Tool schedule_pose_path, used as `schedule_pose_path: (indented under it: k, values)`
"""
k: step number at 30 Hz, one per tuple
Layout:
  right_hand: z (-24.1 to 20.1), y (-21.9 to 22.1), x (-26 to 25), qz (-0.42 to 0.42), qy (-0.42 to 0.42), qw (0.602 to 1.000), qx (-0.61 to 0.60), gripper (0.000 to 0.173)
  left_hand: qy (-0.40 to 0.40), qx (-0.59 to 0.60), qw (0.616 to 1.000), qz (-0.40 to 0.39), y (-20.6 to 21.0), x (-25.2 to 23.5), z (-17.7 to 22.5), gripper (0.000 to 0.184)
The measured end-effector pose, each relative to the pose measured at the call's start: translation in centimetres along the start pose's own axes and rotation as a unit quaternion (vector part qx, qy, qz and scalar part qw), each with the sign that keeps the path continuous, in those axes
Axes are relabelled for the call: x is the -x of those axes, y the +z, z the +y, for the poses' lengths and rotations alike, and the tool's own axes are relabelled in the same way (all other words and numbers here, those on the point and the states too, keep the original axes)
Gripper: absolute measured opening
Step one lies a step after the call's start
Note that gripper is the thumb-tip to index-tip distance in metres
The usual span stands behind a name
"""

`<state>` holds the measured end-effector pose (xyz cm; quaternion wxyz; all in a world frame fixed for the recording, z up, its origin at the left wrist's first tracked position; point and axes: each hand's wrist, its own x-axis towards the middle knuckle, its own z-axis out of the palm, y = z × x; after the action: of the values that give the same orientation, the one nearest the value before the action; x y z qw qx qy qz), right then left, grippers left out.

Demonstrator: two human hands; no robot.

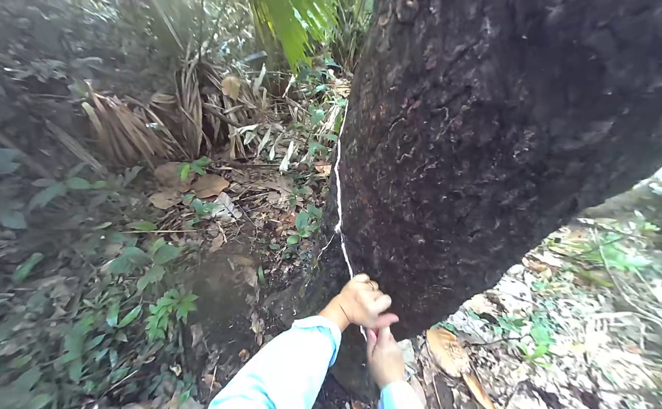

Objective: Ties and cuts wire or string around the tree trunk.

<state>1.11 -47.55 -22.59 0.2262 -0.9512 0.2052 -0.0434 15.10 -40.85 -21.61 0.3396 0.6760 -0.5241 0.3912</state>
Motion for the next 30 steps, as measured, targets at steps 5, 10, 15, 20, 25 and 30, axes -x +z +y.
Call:
schedule_pose_path:
  k: [5, 10, 15, 20, 25, 30]
  values:
    - [-6.1, -1.2, -3.9, 0.146, -0.156, 0.973, -0.084, 0.038, 0.016, -0.101, 0.994, 0.050, -5.7, -4.8, -4.7, 0.053]
    - [-6.4, 0.0, 3.2, -0.020, -0.059, 0.986, -0.155, 0.039, -0.006, -0.061, 0.997, -0.056, -8.7, -0.2, -0.2, 0.042]
    - [-4.5, 0.9, 6.2, -0.017, -0.021, 0.990, -0.139, 0.039, -0.004, -0.022, 0.997, -0.074, -7.0, 1.8, 2.2, 0.044]
    - [-4.3, 2.2, 6.0, 0.033, 0.005, 0.988, -0.150, 0.037, 0.014, 0.026, 0.995, -0.093, -5.3, 1.5, 1.6, 0.041]
    - [-5.4, 3.9, 5.4, 0.066, 0.020, 0.983, -0.171, 0.040, 0.050, 0.067, 0.993, -0.078, -4.8, 1.9, -0.3, 0.043]
    - [-8.4, 5.1, 5.7, 0.095, 0.058, 0.977, -0.183, 0.042, 0.085, 0.125, 0.984, -0.091, -6.0, 1.9, -1.8, 0.044]
